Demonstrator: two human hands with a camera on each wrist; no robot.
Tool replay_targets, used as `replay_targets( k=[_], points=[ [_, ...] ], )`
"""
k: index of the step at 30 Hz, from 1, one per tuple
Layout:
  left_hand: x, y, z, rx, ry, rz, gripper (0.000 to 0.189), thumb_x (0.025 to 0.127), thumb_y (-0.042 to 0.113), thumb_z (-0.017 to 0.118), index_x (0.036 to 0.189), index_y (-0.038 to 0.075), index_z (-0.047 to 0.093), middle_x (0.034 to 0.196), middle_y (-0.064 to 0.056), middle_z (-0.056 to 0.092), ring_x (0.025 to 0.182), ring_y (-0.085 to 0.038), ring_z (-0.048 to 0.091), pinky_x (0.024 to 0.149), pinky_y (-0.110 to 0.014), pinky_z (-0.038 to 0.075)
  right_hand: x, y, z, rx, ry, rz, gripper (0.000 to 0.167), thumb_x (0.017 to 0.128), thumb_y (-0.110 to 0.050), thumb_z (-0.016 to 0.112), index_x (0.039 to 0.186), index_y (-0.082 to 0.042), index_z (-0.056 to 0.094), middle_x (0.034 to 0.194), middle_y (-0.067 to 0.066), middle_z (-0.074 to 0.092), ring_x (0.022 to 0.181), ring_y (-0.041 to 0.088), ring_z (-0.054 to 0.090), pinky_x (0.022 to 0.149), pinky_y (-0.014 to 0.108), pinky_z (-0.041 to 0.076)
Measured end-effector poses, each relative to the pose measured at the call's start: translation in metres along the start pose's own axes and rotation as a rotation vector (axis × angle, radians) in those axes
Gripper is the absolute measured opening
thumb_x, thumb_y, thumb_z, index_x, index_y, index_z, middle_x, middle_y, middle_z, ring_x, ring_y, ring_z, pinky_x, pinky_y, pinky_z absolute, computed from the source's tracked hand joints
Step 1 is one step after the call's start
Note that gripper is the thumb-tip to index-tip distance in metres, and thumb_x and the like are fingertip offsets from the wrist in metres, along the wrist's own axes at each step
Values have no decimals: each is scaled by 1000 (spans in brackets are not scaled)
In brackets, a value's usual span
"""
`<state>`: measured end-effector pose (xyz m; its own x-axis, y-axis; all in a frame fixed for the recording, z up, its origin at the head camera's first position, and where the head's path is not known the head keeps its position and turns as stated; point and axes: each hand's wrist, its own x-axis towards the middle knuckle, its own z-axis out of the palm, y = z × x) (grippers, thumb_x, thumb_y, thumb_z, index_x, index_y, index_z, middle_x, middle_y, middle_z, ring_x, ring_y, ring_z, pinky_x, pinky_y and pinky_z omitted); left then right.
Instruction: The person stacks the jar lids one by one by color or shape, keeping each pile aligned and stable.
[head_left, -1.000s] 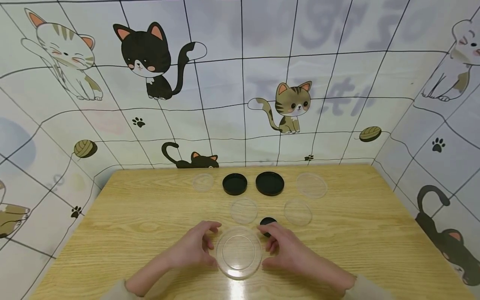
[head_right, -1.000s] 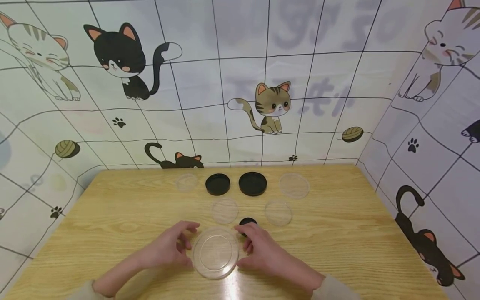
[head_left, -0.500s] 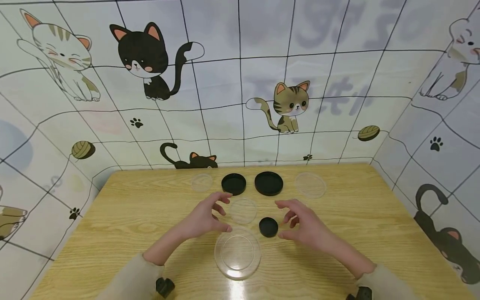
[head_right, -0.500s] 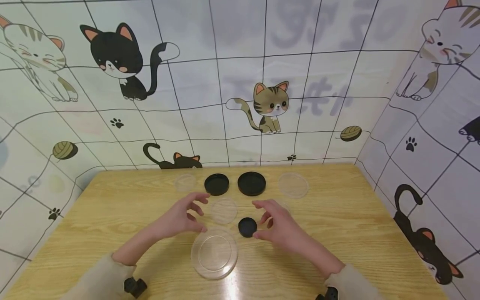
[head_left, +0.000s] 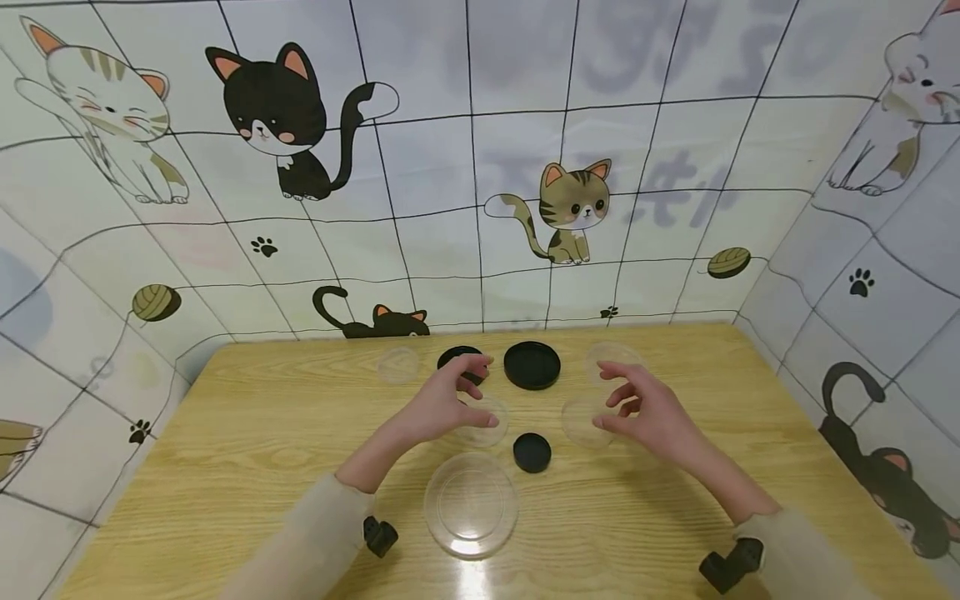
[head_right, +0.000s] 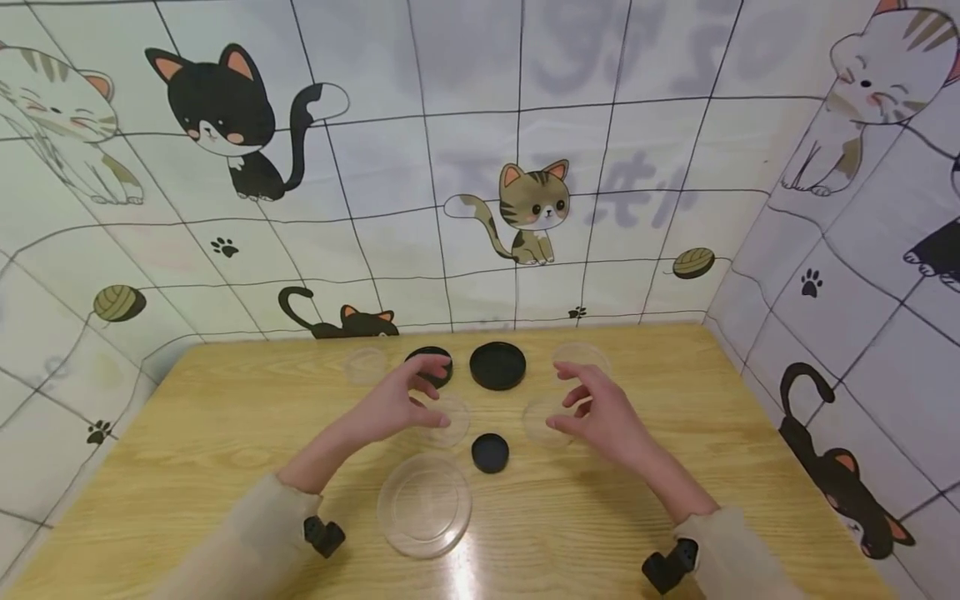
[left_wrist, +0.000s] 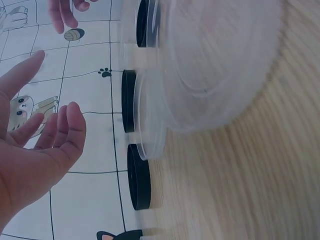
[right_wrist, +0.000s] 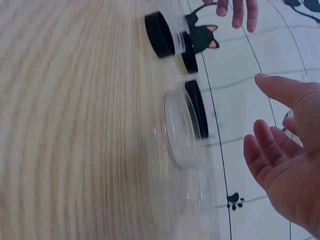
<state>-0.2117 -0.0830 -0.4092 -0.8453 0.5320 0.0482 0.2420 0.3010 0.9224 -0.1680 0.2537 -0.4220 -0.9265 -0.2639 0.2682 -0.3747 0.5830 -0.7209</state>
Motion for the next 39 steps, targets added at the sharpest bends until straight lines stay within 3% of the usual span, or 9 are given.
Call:
replay_targets(
  k=[5,12,19,27,35,39],
  points=[
    [13,5,8,6,4,-9,80,82,11,88,150,13,47,137,-12,50,110,-34,57,76,-34,54,5,17,-8,-2,34,53,73,84,-5,85,147,0,49,131,20,58,91,26,63,78,31,56],
    [29,2,29,-25,-8,-20,79,81,13,89,149,17,48,132,-4,52,110,-33,59,74,-33,54,3,38,-23,-7,50,120,74,87,-10,84,150,-1,46,133,22,56,89,16,63,76,23,53],
    [46,5,40,-39,-17,-16,79,82,13,88,151,17,48,137,-11,52,109,-33,59,76,-33,54,5,55,-32,21,36,169,76,90,-13,82,153,1,41,137,25,51,94,20,63,70,26,53],
    [70,16,47,-53,-33,-13,78,84,15,87,151,21,48,137,-7,54,101,-19,60,78,-33,53,11,70,-40,-4,44,204,76,91,-13,80,154,0,39,139,26,49,98,28,62,64,29,52],
    [87,15,59,-80,-20,-7,75,84,11,87,149,20,51,134,-8,55,98,-18,60,77,-30,54,15,72,-42,-17,47,201,79,90,-13,82,154,3,38,138,26,50,99,32,61,72,24,53],
    [93,15,64,-101,-14,-28,75,84,13,87,149,20,52,129,-1,55,97,-17,61,81,-39,56,19,77,-41,-8,41,212,79,90,-13,81,154,3,37,139,27,49,101,34,60,73,23,53]
  ],
)
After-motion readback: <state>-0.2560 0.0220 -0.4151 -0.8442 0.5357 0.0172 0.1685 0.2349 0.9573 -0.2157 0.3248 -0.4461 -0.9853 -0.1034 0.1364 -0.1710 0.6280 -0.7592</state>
